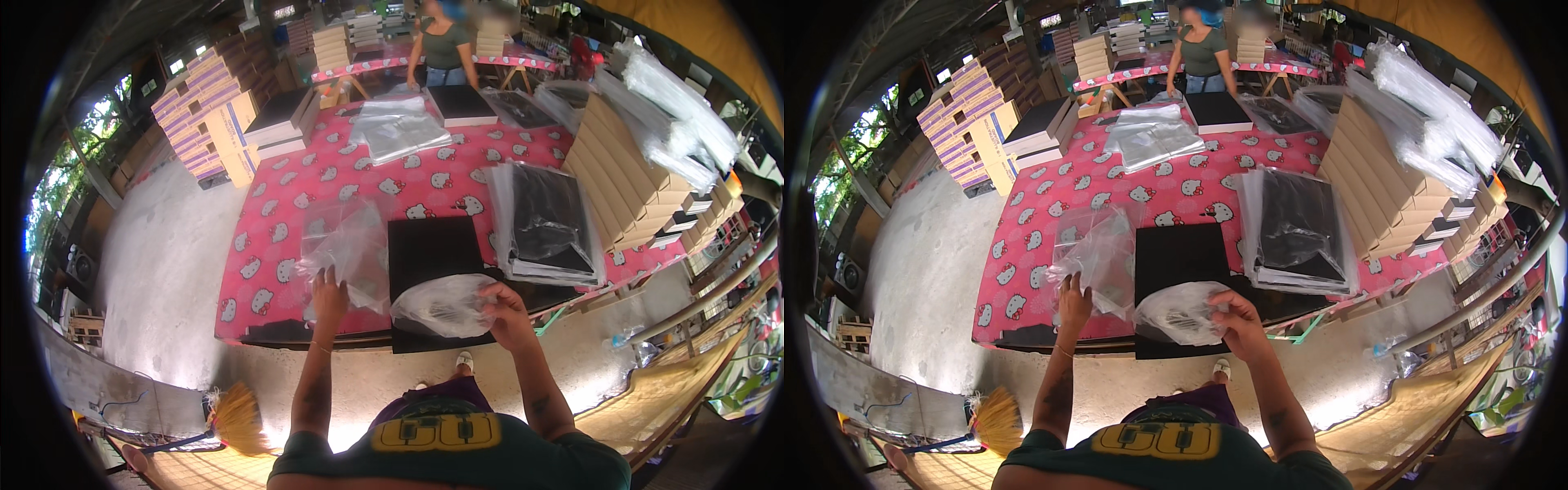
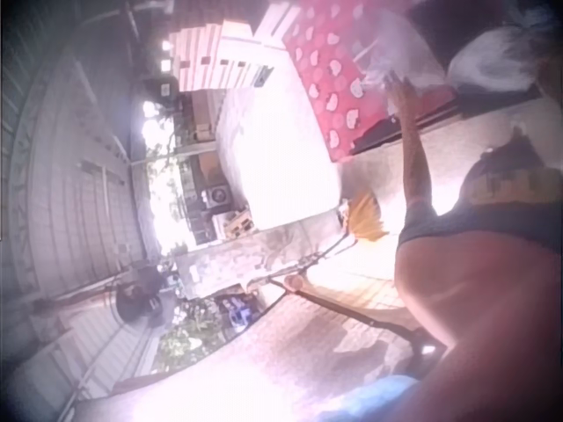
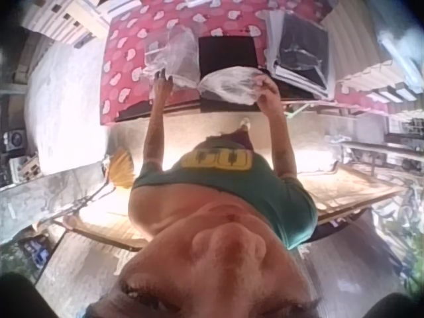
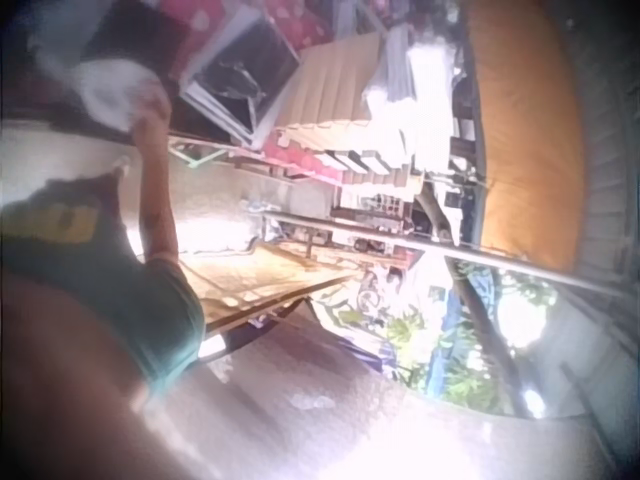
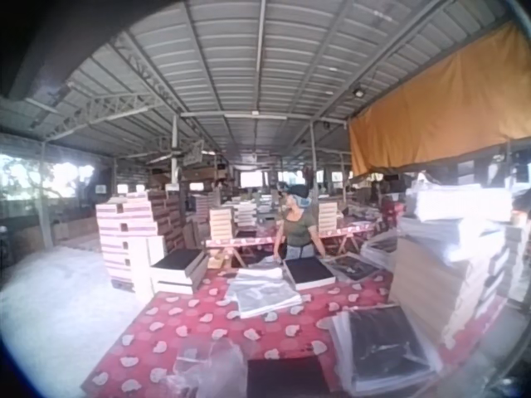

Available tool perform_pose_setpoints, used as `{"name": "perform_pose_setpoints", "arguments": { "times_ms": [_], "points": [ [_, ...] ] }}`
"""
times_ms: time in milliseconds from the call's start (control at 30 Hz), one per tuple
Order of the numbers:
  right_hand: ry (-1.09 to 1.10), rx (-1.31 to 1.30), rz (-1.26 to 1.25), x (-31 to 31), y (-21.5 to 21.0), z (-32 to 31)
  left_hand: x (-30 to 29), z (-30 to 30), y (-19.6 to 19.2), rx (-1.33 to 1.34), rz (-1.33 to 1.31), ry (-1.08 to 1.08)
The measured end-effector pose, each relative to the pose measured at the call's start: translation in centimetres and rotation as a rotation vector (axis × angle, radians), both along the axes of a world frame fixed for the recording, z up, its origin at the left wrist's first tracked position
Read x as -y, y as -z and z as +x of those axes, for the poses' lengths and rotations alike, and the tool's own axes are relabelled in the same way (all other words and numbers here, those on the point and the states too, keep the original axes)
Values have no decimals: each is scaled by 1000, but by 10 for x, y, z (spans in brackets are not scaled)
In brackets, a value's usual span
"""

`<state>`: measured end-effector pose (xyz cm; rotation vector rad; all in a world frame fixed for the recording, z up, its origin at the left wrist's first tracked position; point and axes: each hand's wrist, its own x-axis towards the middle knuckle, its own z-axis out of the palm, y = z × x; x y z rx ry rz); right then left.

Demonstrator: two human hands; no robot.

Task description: The person places rectangular flat items into plastic bags and stacks them on a table.

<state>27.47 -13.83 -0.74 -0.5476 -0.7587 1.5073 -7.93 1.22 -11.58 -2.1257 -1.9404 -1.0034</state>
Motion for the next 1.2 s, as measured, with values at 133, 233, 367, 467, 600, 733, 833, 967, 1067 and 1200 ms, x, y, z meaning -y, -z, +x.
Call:
{"name": "perform_pose_setpoints", "arguments": {
  "times_ms": [133, 233, 367, 467, 600, 733, 833, 967, 1067, 1200],
  "points": [
    [29, 79, 32, 2, -4, -8, 20, 46, -25, 32, -181, 405],
    [24, 113, 31, 8, -18, -4, 19, 26, -10, -12, -329, 297],
    [-26, 466, 120, 12, -28, 5, 37, 92, -102, 278, -86, 626],
    [-183, 807, 421, 10, -46, -19, 93, 130, -172, 440, -189, 1087],
    [-108, 1376, 388, 18, -70, -18, 101, 124, -174, 653, -468, 1174],
    [270, 1795, 61, 14, -50, -11, 103, 112, -171, 268, -403, 1225],
    [593, 2014, 271, 2, -17, 5, 104, 113, -155, 92, -86, 812],
    [686, 2069, 371, 3, -4, 20, 91, 93, -129, -26, -15, 432],
    [518, 2054, 266, 9, -14, 38, 86, 74, -137, 31, -118, 514],
    [81, 1938, 34, 14, -66, 34, 88, 46, -160, -94, -180, 691]
  ]
}}
